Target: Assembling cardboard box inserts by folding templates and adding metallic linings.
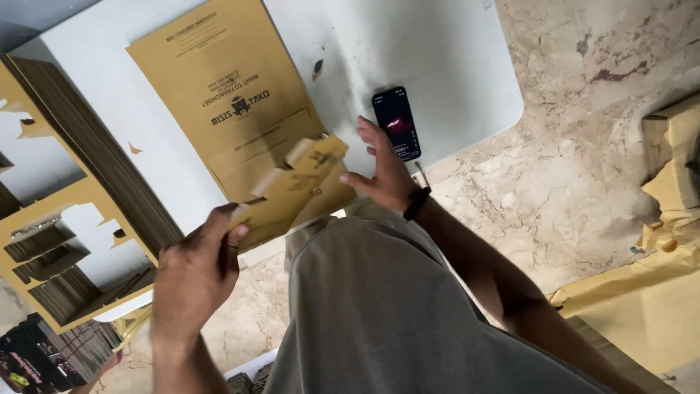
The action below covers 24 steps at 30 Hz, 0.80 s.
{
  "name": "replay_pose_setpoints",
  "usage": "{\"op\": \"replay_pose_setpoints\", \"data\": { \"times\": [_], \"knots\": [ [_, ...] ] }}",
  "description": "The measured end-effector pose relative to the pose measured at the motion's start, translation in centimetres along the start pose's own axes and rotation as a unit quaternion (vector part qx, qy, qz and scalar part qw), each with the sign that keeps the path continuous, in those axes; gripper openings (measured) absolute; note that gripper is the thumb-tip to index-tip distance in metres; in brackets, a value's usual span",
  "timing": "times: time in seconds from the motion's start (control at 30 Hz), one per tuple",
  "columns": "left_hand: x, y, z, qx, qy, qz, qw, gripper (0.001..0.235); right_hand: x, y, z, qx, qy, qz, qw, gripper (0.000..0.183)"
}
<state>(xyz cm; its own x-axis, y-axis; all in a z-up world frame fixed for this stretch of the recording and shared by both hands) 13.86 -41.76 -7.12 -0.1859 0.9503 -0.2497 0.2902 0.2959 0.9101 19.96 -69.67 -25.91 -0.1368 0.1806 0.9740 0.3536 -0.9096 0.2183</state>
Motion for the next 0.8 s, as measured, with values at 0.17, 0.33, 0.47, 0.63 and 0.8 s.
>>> {"op": "replay_pose_setpoints", "data": {
  "times": [0.17,0.33,0.47,0.63,0.8],
  "knots": [
    [-1.5,0.9,1.8,0.079,-0.099,0.065,0.99,0.05,2.4,-0.4,-0.2,0.214,0.104,-0.012,0.971,0.052],
    [-1.5,2.4,6.5,0.008,-0.077,-0.053,0.996,0.046,0.9,-0.3,-1.1,0.202,0.106,0.077,0.971,0.036],
    [2.9,2.4,6.6,-0.264,-0.001,-0.182,0.947,0.046,-5.9,3.6,0.5,-0.018,-0.07,0.308,0.949,0.029],
    [13.5,-15.1,5.2,-0.173,0.234,-0.117,0.949,0.046,-1.4,16.3,11.5,-0.159,0.07,0.013,0.985,0.026],
    [18.0,-31.9,0.9,0.089,0.429,-0.187,0.879,0.077,2.5,21.7,21.9,-0.266,0.006,0.45,0.852,0.057]
  ]
}}
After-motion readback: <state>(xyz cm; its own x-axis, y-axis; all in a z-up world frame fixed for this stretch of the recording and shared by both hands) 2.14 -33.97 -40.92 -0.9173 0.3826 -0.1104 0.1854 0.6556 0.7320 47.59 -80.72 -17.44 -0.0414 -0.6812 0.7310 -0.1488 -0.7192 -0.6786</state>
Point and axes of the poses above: each hand's wrist, its own z-axis towards the middle knuckle, its own y-axis out of the back of the hand, x = y × z, the point moved 5 cm from there along z, towards the middle knuckle, and after that the axes turned 15 degrees about y, right-handed, at the moved point
